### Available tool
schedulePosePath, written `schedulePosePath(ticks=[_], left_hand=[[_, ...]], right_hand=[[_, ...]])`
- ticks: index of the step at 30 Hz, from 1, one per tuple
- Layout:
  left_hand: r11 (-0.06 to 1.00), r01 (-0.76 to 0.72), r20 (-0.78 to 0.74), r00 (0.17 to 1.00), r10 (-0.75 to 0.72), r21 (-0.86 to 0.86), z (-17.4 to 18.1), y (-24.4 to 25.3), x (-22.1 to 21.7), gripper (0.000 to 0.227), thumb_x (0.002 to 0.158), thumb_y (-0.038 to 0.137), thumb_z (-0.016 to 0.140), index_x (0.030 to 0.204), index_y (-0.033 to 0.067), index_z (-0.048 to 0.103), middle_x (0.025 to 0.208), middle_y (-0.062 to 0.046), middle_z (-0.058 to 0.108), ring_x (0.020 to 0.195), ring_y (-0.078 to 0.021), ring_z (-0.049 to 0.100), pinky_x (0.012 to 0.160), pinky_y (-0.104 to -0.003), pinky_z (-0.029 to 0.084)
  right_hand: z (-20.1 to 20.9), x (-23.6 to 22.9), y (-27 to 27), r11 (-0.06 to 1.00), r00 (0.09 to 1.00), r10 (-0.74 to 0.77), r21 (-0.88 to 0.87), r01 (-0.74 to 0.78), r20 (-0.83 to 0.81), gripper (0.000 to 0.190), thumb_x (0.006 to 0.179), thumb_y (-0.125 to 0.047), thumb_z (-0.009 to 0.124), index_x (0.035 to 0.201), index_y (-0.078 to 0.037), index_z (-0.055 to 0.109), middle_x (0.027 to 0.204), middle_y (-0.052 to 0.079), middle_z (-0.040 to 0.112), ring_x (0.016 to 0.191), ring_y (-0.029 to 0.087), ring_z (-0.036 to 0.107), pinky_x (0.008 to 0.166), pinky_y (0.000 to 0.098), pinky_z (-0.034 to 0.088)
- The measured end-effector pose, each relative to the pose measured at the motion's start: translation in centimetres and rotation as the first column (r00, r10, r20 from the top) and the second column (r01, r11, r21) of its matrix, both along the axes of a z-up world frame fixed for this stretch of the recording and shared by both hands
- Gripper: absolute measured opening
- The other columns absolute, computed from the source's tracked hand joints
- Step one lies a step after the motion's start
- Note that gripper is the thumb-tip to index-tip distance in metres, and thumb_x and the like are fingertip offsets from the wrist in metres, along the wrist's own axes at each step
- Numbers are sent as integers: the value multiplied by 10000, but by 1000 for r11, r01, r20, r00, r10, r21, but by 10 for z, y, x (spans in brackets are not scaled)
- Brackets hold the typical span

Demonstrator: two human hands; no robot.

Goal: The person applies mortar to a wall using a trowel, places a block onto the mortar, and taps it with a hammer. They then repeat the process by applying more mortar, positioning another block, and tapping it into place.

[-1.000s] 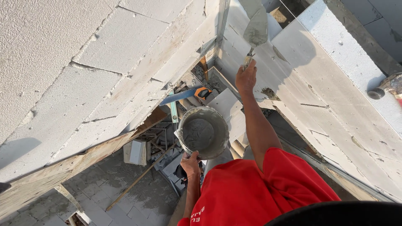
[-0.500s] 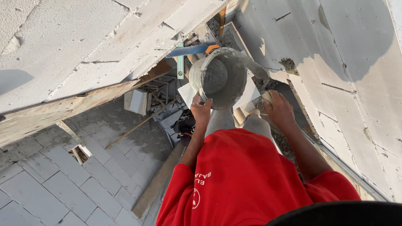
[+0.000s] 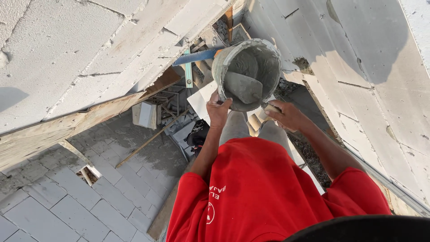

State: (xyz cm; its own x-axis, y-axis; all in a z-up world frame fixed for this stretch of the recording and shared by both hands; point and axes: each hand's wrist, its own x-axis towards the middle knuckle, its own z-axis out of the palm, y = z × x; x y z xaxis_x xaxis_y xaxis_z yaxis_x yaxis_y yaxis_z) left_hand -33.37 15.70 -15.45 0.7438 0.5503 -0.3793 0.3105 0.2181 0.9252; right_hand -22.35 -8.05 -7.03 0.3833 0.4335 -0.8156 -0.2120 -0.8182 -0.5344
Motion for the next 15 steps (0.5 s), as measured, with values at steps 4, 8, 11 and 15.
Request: schedulePosePath(ticks=[4, 8, 11, 15], left_hand=[[951, -109, 16, 993, 118, -290, -40, 1, -4, 223, 837, -29, 740, 1058, -16, 713, 817, -19, 686, 679, -83, 603, 615, -249, 518], [909, -148, 18, 986, 168, -390, -49, 5, -1, 112, 848, -38, 736, 952, -14, 702, 825, -58, 715, 674, -123, 654, 614, -282, 564], [876, -218, 3, 970, 243, -429, -66, 7, -7, 106, 835, -35, 728, 920, 15, 689, 835, -61, 722, 686, -140, 678, 634, -314, 605], [833, -356, -81, 931, 356, -423, -74, 19, -41, 114, 817, -34, 716, 908, 27, 684, 853, -52, 719, 706, -144, 683, 649, -344, 635]], right_hand=[[9, -11, -8, 985, 988, -152, 83, 152, -8, 456, 986, -377, 587, 1310, -56, 593, 709, 104, 661, 517, 143, 603, 484, 333, 512], [-3, -17, -3, 905, 931, -362, 217, 365, -56, 408, 1013, -352, 576, 1263, -30, 608, 719, 75, 609, 524, 131, 558, 476, 319, 485], [-32, -3, 8, 734, 833, -539, 417, 536, -123, 343, 1082, -315, 533, 1197, -1, 606, 762, 56, 581, 556, 119, 556, 512, 297, 496], [-62, 40, 43, 430, 599, -794, 602, 673, -103, 265, 1065, -180, 488, 1265, -18, 550, 821, 57, 610, 597, 136, 592, 546, 297, 514]])
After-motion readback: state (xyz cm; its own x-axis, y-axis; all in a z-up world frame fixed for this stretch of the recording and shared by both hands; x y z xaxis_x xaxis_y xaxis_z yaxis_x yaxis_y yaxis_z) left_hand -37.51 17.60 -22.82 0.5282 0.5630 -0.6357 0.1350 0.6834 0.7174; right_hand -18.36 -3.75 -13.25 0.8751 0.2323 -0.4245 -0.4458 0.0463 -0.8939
